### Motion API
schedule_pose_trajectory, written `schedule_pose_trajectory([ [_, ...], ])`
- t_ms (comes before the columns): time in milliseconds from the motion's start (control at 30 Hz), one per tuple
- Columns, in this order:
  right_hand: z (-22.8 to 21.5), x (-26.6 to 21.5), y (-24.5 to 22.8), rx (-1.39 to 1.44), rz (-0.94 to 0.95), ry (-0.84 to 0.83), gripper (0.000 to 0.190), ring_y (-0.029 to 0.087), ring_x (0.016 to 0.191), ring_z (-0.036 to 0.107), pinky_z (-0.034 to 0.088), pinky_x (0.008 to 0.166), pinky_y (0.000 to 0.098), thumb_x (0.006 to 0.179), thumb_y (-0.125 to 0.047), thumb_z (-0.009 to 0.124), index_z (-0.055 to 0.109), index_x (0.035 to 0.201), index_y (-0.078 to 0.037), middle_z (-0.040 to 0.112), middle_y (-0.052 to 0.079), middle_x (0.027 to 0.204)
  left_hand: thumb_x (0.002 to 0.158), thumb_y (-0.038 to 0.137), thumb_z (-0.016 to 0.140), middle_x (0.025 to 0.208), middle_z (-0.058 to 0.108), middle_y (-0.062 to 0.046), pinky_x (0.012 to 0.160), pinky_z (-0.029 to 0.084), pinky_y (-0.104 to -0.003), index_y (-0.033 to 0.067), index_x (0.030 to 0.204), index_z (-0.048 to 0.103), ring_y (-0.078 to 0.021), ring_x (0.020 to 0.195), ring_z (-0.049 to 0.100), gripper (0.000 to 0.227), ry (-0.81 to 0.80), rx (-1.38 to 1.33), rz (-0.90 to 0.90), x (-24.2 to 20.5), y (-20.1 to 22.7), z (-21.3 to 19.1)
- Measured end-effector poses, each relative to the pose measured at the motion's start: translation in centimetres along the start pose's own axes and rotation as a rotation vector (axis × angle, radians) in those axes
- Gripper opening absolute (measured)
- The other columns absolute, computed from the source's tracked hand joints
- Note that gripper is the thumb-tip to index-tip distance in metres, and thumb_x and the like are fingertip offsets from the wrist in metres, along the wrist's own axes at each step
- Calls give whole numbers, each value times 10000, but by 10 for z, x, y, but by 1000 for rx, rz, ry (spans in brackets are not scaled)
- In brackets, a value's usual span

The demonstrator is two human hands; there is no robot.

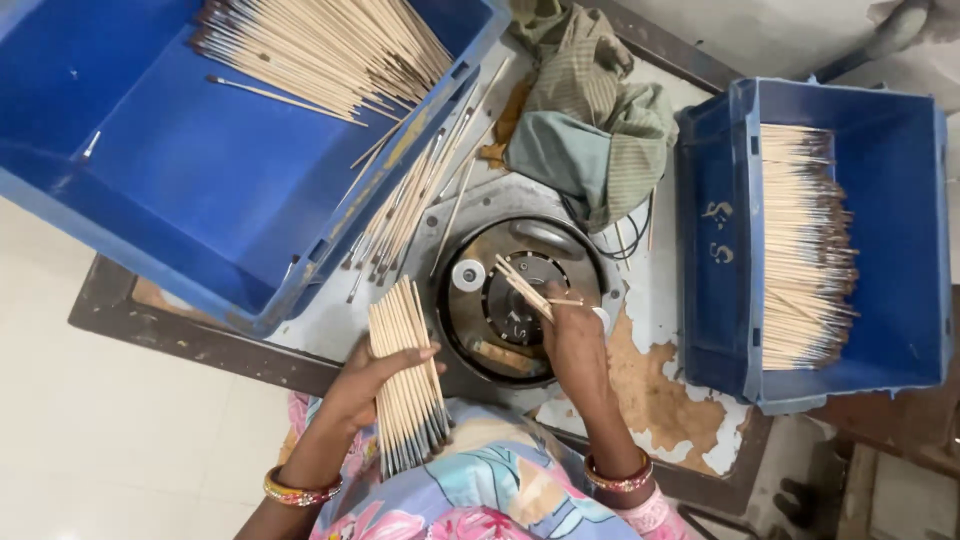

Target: The person holds a bundle of thin wooden sticks in the left hand and repeatedly feeds them one by one into a rotating central machine part with the right hand. The processed sticks are then placed into a blue bin on the right. The person occasionally pauses to adjust the bundle or remove a single stick before resuming the feeding process.

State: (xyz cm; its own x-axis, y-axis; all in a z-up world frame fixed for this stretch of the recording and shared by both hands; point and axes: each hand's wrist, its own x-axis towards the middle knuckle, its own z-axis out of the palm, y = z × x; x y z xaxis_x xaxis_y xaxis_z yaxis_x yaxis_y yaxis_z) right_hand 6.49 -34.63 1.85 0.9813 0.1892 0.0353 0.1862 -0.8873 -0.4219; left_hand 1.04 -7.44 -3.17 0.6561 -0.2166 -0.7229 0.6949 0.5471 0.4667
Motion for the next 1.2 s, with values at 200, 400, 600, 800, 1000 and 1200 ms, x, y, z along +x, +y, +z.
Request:
schedule_pose_trajectory([
  [200, -39, -21, -43, 707, 92, 8, 178, 340, 863, 757, 622, 663, 383, 917, 25, 546, 691, 972, -63, 763, 186, 1088, 733, 66, 883, 933, 793, -198, 738, 659, -350, -34, 1040, 709, -254, 802, 785, 367, -70, 503, 193, -5, 10, 30],
  [400, -76, -16, -50, 253, 313, -274, 451, 262, 638, 749, 557, 570, 399, 792, -75, 758, 676, 1235, -105, 741, 152, 793, 683, 49, 863, 1036, 786, -103, 790, 590, -321, -26, 1140, 709, -164, 909, 758, 489, -343, 893, 697, -11, 44, 71],
  [600, -17, -5, 12, -78, 103, -110, 281, 439, 748, 667, 506, 649, 526, 916, 10, 633, 618, 1194, -34, 654, 244, 789, 761, 92, 850, 966, 722, -162, 621, 608, -373, 9, 1183, 604, -237, 743, 731, 496, -69, 360, 174, 3, 18, 41],
  [800, -3, 2, 5, -6, -37, -28, 293, 457, 837, 653, 495, 710, 520, 843, 22, 650, 627, 1132, -17, 667, 241, 864, 743, 70, 809, 999, 754, -148, 701, 685, -377, -45, 1165, 596, -254, 832, 803, 486, -153, 76, 81, -3, 5, 8],
  [1000, -31, -22, -39, 688, 198, 11, 125, 360, 904, 755, 576, 761, 413, 884, 29, 584, 656, 979, -9, 752, 180, 915, 736, 15, 840, 993, 787, -199, 775, 673, -402, -75, 1135, 639, -275, 860, 795, 456, -169, 312, 183, 2, 1, 23],
  [1200, -72, -18, -41, 203, 268, -276, 321, 246, 676, 756, 586, 633, 385, 852, -95, 729, 728, 1173, -87, 767, 140, 879, 723, 59, 851, 1063, 811, -176, 823, 611, -352, -60, 1214, 685, -213, 941, 762, 532, -511, 853, 669, -9, 43, 63],
])
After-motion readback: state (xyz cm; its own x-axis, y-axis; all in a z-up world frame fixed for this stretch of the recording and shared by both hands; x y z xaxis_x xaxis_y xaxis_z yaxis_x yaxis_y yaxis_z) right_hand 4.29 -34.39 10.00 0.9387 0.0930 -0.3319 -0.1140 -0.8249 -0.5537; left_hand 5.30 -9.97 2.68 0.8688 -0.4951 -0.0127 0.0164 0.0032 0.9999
